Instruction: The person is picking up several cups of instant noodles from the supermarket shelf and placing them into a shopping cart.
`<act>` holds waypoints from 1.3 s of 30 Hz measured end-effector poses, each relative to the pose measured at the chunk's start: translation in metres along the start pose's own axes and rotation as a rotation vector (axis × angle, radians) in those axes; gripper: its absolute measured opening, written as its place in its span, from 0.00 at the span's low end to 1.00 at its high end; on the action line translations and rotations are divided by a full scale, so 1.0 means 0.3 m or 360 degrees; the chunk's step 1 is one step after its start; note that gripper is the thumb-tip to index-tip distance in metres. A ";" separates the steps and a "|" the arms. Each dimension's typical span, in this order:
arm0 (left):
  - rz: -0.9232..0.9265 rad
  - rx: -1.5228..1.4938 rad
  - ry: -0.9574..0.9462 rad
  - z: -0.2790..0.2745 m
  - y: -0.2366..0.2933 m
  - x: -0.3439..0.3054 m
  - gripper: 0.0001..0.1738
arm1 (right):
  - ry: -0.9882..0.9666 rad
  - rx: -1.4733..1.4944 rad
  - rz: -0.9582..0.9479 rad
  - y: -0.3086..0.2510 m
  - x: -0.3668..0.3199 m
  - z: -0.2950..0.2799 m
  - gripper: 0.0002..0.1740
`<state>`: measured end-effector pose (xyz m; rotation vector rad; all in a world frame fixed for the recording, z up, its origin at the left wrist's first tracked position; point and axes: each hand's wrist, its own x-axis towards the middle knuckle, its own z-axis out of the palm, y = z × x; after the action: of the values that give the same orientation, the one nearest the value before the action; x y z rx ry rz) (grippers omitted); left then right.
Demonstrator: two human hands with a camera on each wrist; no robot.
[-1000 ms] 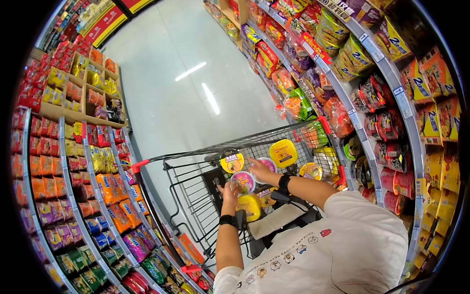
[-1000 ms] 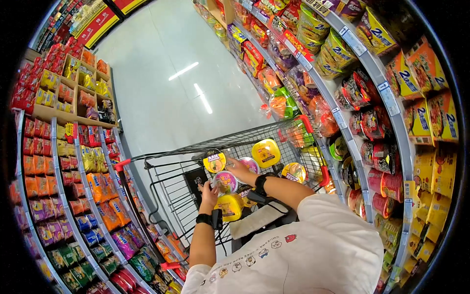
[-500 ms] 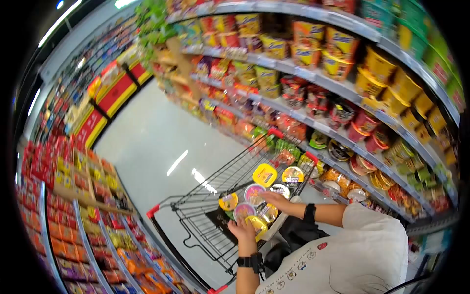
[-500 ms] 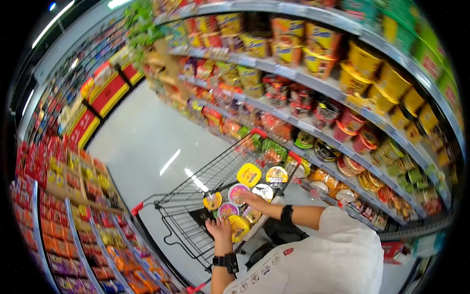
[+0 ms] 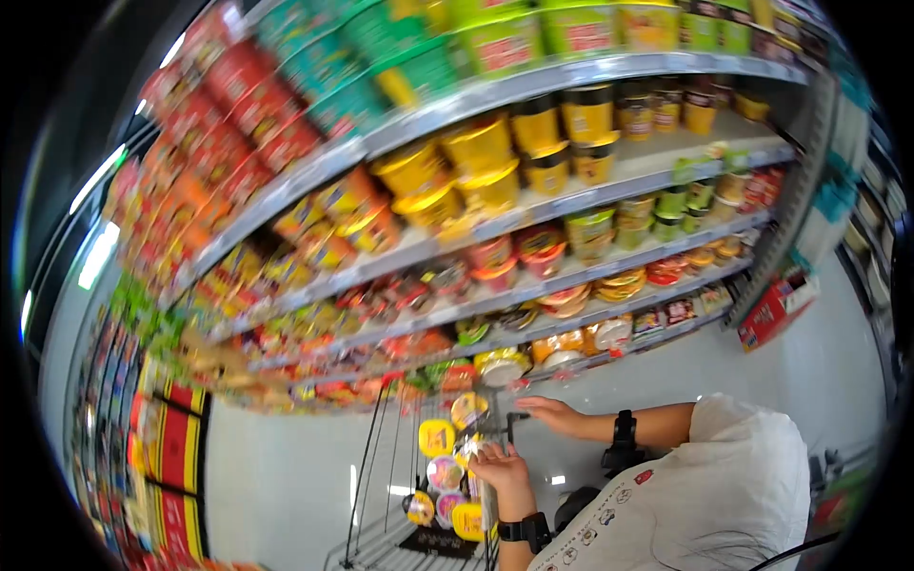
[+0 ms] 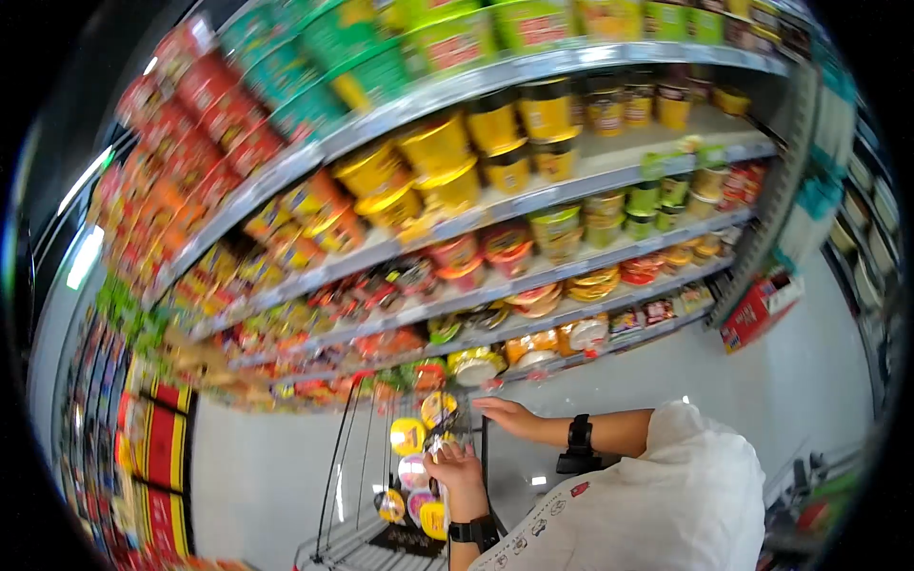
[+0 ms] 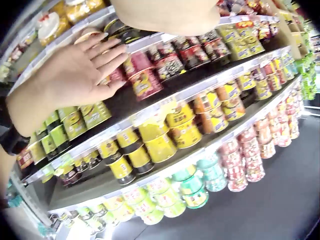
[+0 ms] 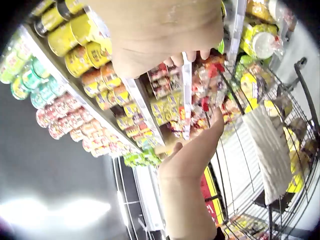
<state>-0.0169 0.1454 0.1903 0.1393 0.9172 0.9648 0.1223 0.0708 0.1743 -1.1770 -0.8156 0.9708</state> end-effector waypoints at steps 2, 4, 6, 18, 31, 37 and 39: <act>-0.0069 0.0119 -0.0107 0.094 -0.150 0.024 0.43 | 0.0165 0.0096 -0.0153 -0.062 -0.040 -0.162 0.21; -0.0123 0.0241 -0.0226 0.220 -0.316 -0.020 0.44 | 0.0358 0.0076 0.0000 -0.112 -0.109 -0.352 0.22; -0.0283 0.0419 -0.0350 0.372 -0.484 -0.135 0.45 | 0.0545 0.0304 0.0158 -0.183 -0.215 -0.527 0.22; -0.1260 0.0951 -0.0445 0.727 -1.366 -0.415 0.39 | 0.1671 -0.0133 -0.0388 -0.325 -0.764 -1.370 0.19; -0.2252 0.0314 -0.1254 1.318 -1.581 -0.628 0.28 | 0.1760 -0.0480 -0.0389 -0.573 -0.800 -1.652 0.21; -0.1913 0.0057 -0.1849 1.669 -1.552 -0.571 0.30 | 0.1710 -0.0654 -0.0669 -0.882 -0.609 -1.830 0.21; -0.1731 0.0001 -0.1992 1.736 -1.561 -0.537 0.31 | 0.1676 -0.0800 -0.0743 -0.965 -0.551 -1.867 0.20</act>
<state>0.6250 -0.1082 0.3912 0.1753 -0.2371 -0.2281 0.6211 -0.3154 0.3383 -1.5834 -0.4150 -0.3049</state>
